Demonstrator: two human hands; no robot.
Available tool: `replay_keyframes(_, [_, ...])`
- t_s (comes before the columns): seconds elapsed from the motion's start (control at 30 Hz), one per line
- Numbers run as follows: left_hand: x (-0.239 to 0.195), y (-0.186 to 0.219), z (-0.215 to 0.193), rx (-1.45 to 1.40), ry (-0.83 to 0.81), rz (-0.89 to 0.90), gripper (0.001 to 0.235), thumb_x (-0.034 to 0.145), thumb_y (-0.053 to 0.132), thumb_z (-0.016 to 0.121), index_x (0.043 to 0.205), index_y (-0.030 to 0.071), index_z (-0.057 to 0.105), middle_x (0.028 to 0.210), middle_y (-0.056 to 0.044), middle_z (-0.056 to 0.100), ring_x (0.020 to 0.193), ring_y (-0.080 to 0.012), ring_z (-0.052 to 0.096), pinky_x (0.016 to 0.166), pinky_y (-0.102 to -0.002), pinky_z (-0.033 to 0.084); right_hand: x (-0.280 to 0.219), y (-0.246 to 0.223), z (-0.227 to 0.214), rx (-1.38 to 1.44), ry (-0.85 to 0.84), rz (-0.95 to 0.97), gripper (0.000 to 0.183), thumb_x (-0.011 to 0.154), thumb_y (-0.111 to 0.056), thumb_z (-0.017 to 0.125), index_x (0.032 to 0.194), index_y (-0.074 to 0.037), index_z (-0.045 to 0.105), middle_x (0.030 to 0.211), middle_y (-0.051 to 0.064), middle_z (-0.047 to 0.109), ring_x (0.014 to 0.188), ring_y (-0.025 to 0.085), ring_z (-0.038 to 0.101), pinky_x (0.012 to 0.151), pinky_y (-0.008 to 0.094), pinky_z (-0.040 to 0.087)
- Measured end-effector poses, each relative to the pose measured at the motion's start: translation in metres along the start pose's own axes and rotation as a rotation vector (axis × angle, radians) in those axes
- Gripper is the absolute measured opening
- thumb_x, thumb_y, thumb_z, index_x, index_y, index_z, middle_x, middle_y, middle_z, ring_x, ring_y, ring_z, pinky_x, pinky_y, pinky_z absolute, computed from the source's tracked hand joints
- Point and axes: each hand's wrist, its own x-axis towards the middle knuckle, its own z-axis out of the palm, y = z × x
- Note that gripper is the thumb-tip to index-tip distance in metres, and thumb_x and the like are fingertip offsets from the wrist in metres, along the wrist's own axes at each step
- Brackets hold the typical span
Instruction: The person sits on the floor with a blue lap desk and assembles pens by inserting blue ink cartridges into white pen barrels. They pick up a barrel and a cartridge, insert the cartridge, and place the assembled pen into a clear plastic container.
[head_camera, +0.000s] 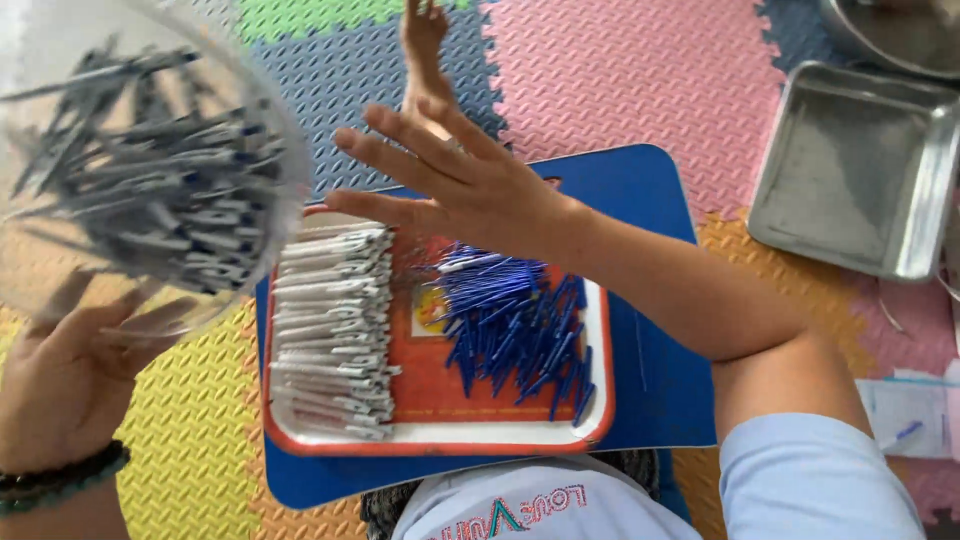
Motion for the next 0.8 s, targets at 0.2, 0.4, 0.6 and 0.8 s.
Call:
replay_keyframes(0.2, [0.019, 0.016, 0.157, -0.025, -0.436, -0.109, 0.031, 0.103, 0.000, 0.063, 0.127, 0.021, 0.064, 0.131, -0.032, 0.079, 0.104, -0.0443, 0.086, 0.073, -0.038, 0.072, -0.070, 0.077, -0.047, 0.103, -0.129, 0.049, 0.059, 0.129, 0.007, 0.076, 0.173, -0.016, 0.045, 0.167, 0.018, 0.045, 0.160, 0.037, 0.045, 0.126, 0.067, 0.038])
replay_keyframes(0.4, [0.027, 0.006, 0.298, 0.080, -0.525, -0.275, 0.044, 0.099, -0.001, 0.071, 0.134, 0.019, 0.053, 0.113, -0.017, 0.083, 0.089, -0.0358, 0.084, 0.065, -0.038, 0.070, -0.177, 0.110, -0.083, 0.283, -0.173, 0.120, 0.011, 0.118, -0.002, 0.078, 0.123, -0.012, 0.076, 0.123, 0.009, 0.069, 0.131, 0.027, 0.067, 0.126, 0.070, 0.049])
replay_keyframes(0.6, [0.057, -0.024, 0.389, 0.557, -0.692, -0.006, 0.052, 0.114, 0.041, 0.053, 0.160, 0.017, 0.058, 0.135, -0.012, 0.078, 0.098, -0.0206, 0.078, 0.070, -0.040, 0.061, -0.273, 0.140, -0.081, 0.387, -0.297, 0.434, 0.020, 0.115, 0.000, 0.073, 0.133, -0.010, 0.075, 0.121, 0.010, 0.075, 0.128, 0.034, 0.069, 0.127, 0.073, 0.049])
replay_keyframes(0.8, [0.157, -0.132, 0.360, 1.524, -0.766, 0.175, 0.072, 0.119, 0.059, 0.027, 0.118, 0.005, 0.076, 0.109, -0.022, 0.079, 0.098, -0.0375, 0.073, 0.089, -0.050, 0.054, -0.364, 0.197, -0.040, 0.241, -0.404, 0.634, 0.022, 0.112, -0.006, 0.088, 0.130, -0.011, 0.078, 0.111, 0.008, 0.075, 0.112, 0.031, 0.070, 0.117, 0.056, 0.053])
